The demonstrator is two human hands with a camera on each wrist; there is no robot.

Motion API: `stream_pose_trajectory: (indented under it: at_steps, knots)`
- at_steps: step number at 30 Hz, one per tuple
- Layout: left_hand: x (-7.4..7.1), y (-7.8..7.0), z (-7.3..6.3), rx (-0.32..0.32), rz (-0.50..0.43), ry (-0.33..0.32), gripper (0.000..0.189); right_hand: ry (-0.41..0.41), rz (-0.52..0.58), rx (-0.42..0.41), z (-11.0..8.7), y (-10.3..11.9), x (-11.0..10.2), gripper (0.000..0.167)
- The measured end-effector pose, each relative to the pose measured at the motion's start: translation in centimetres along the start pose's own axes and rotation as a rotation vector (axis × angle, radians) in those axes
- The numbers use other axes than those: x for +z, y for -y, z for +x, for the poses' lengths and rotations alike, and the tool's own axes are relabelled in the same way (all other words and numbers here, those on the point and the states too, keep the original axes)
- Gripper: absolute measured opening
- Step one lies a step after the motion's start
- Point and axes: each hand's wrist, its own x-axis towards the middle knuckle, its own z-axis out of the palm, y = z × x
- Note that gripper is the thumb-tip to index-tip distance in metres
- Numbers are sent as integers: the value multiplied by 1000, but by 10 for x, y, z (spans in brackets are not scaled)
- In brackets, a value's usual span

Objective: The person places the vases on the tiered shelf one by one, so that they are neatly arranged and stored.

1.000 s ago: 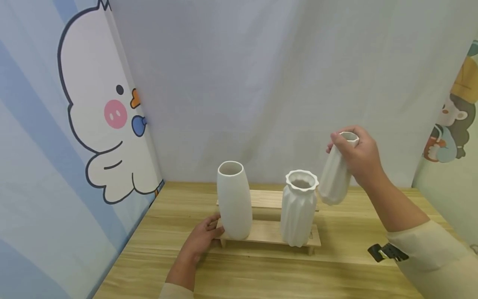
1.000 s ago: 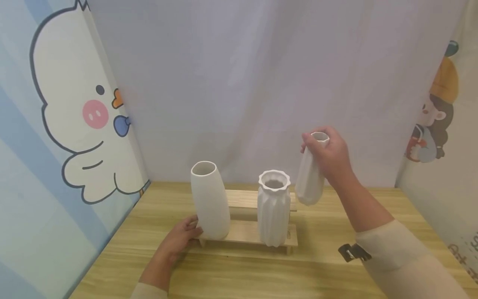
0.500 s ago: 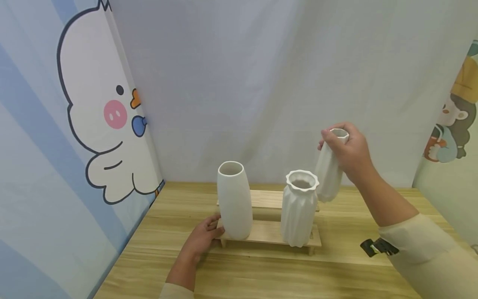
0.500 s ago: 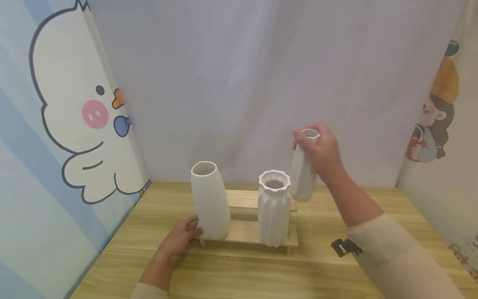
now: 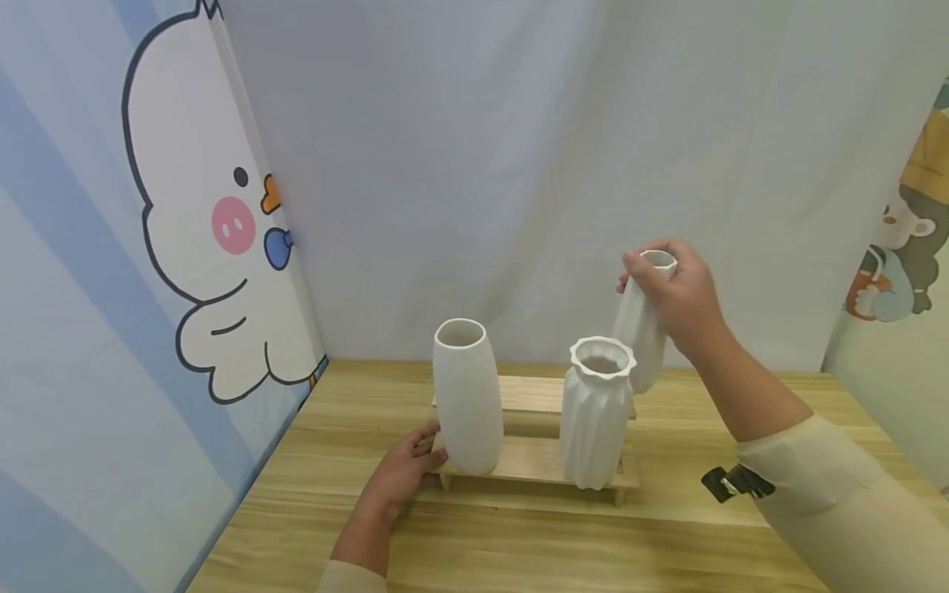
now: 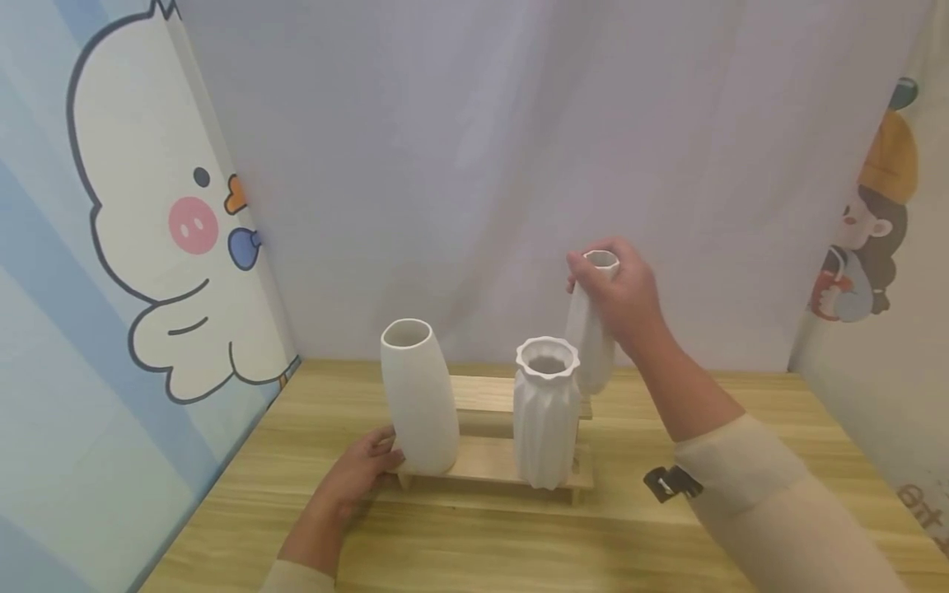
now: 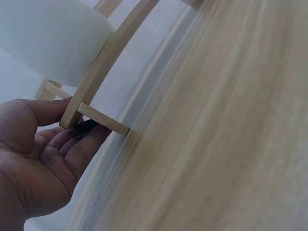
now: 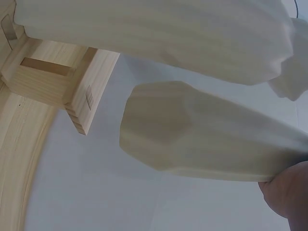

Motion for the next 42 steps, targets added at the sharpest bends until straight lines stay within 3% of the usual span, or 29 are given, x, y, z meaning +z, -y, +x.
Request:
stream_pose_trajectory:
  at_steps: [12,42]
  knots:
    - [-2,3,4,5,-4,13,60,27,-32,5,6,-3,12,41]
    - [-1,0,3,9,-11,14,60,53,36,-5,10,2,38,39]
